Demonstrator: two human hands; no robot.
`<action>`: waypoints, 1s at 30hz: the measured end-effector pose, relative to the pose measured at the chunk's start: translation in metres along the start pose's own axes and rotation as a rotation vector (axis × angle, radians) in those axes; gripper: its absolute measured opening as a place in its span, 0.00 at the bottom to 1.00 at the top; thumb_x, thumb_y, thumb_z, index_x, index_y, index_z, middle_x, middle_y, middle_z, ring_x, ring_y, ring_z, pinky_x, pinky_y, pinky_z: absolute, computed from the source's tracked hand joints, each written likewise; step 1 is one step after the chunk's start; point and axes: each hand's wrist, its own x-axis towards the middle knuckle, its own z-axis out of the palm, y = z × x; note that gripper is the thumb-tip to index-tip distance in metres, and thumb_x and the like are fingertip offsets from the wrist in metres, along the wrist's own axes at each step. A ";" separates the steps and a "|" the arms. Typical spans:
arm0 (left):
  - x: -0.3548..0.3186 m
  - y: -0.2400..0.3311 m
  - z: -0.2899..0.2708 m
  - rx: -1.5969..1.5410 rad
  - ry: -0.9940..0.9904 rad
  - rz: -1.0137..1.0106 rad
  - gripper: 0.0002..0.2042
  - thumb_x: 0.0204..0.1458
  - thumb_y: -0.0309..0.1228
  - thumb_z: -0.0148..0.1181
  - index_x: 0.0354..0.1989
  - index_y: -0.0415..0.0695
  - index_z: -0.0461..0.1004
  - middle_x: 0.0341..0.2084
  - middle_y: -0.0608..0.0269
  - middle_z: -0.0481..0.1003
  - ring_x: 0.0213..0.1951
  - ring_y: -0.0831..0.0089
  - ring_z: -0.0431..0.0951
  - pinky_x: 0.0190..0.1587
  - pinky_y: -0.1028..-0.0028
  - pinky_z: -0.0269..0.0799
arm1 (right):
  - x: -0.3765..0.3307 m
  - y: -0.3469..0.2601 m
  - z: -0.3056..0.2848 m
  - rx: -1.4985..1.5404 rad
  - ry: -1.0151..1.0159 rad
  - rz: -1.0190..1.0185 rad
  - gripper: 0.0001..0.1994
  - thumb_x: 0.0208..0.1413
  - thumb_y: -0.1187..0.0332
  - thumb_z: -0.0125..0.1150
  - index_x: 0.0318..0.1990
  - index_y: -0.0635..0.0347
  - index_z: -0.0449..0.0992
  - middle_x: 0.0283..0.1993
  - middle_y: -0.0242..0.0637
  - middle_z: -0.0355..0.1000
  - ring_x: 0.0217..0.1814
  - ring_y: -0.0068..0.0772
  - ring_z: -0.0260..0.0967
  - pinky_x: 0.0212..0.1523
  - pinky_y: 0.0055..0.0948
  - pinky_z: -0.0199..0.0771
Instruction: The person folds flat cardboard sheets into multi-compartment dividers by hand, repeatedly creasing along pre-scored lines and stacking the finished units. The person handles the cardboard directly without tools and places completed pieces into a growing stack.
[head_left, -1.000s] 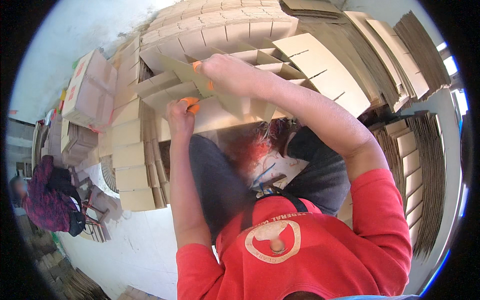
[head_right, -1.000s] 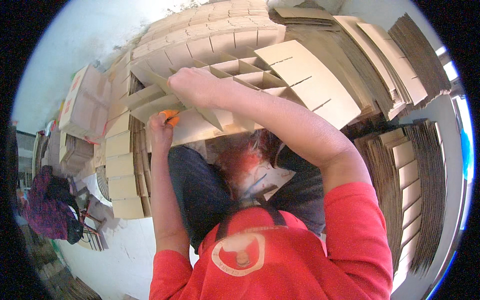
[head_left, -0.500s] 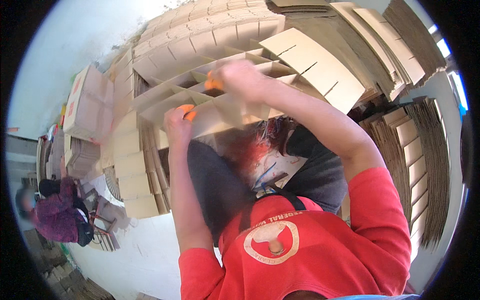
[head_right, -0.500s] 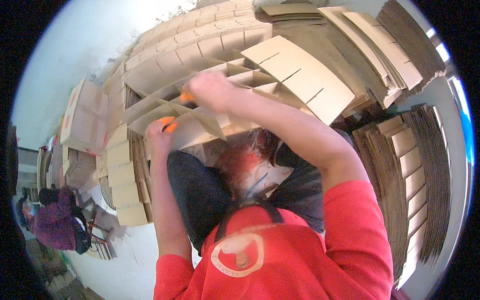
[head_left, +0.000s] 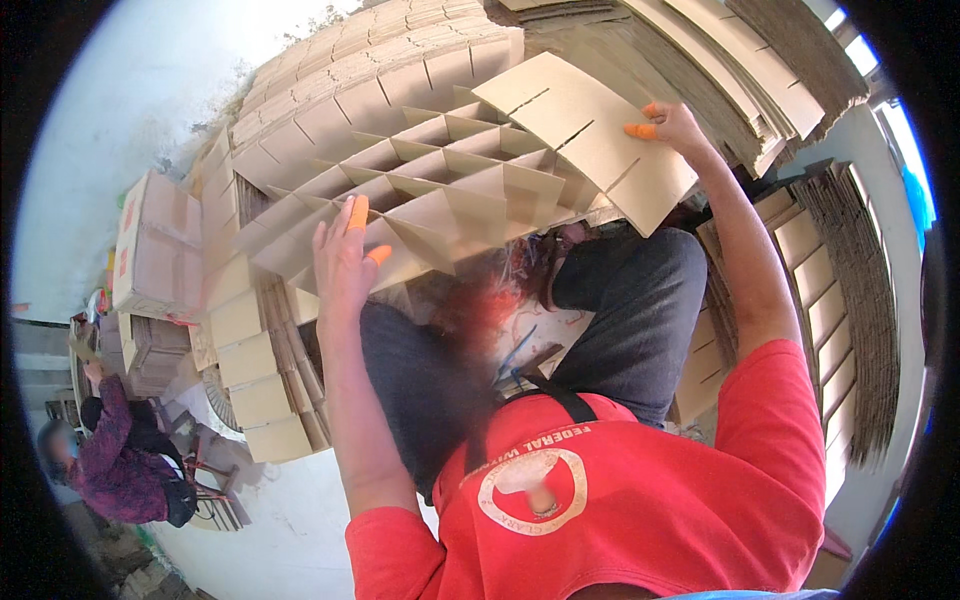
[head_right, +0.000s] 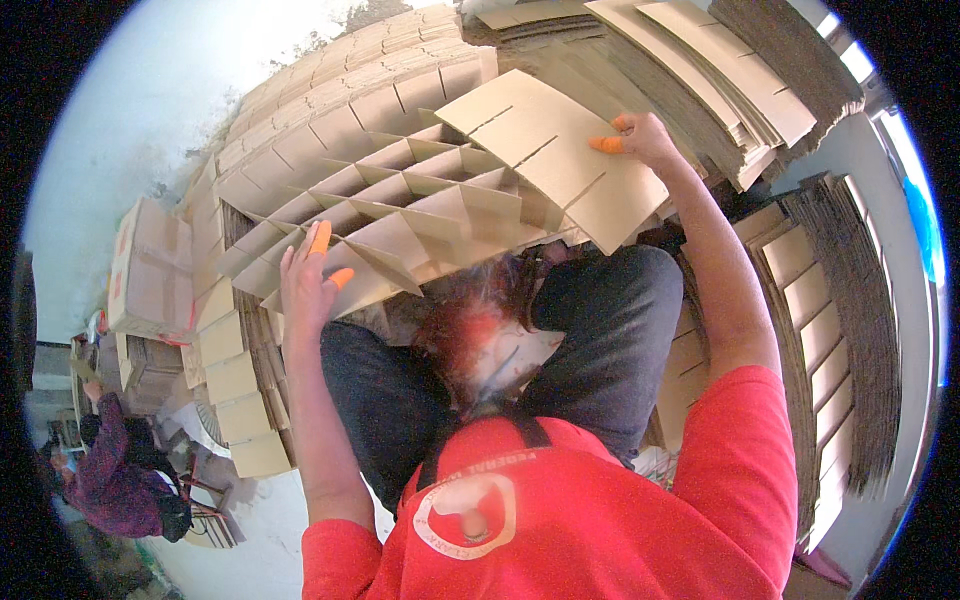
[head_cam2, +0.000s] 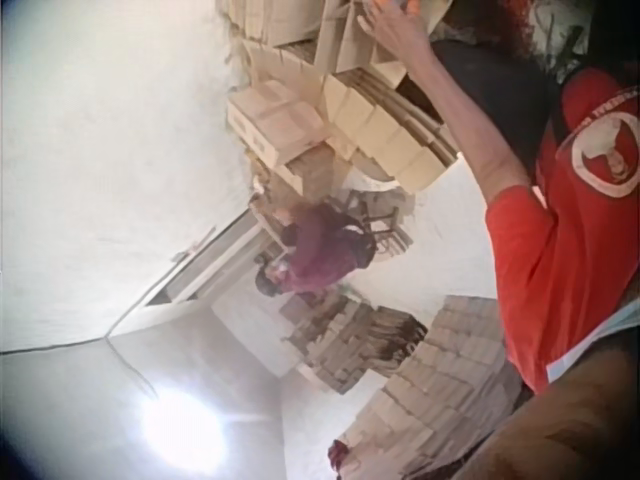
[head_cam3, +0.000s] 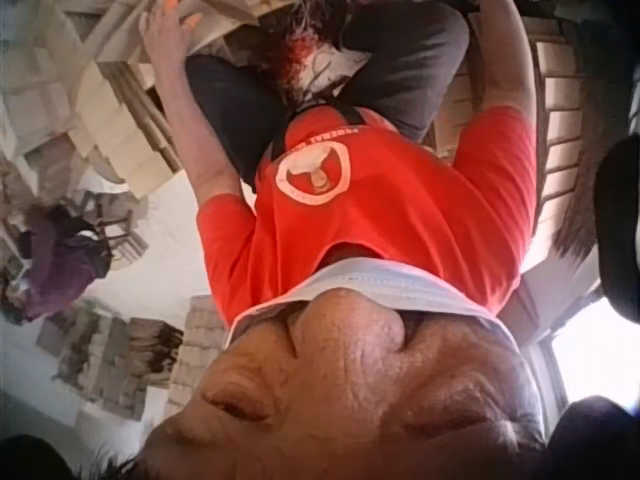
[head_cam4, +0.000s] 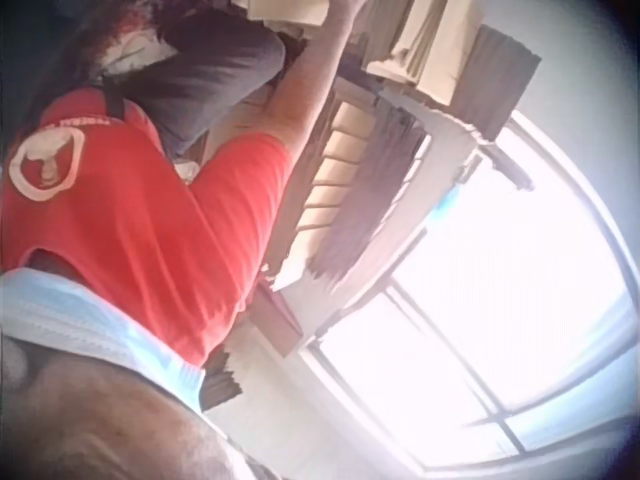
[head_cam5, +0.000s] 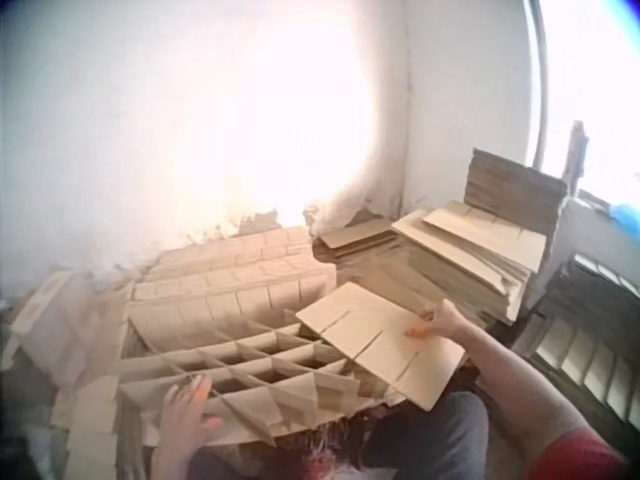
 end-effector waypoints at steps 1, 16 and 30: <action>0.001 -0.001 -0.001 -0.011 0.003 0.005 0.36 0.41 0.28 0.70 0.63 0.44 0.65 0.62 0.54 0.66 0.59 0.58 0.68 0.62 0.58 0.58 | -0.001 0.005 -0.002 0.059 0.012 0.036 0.27 0.40 0.49 0.77 0.35 0.67 0.79 0.28 0.35 0.74 0.33 0.26 0.72 0.32 0.31 0.71; -0.026 -0.019 -0.016 -0.121 0.311 -0.177 0.28 0.41 0.29 0.72 0.55 0.44 0.73 0.52 0.52 0.74 0.53 0.54 0.73 0.55 0.60 0.67 | -0.019 -0.016 -0.055 0.650 0.145 0.102 0.14 0.57 0.64 0.65 0.44 0.65 0.81 0.31 0.33 0.78 0.25 0.20 0.72 0.28 0.23 0.75; -0.070 -0.067 -0.026 -0.309 0.238 -0.437 0.17 0.43 0.27 0.71 0.45 0.43 0.80 0.37 0.54 0.81 0.38 0.65 0.80 0.42 0.71 0.73 | -0.059 -0.254 0.009 0.381 0.150 -0.611 0.22 0.54 0.66 0.68 0.56 0.56 0.75 0.33 0.31 0.79 0.32 0.14 0.73 0.35 0.21 0.77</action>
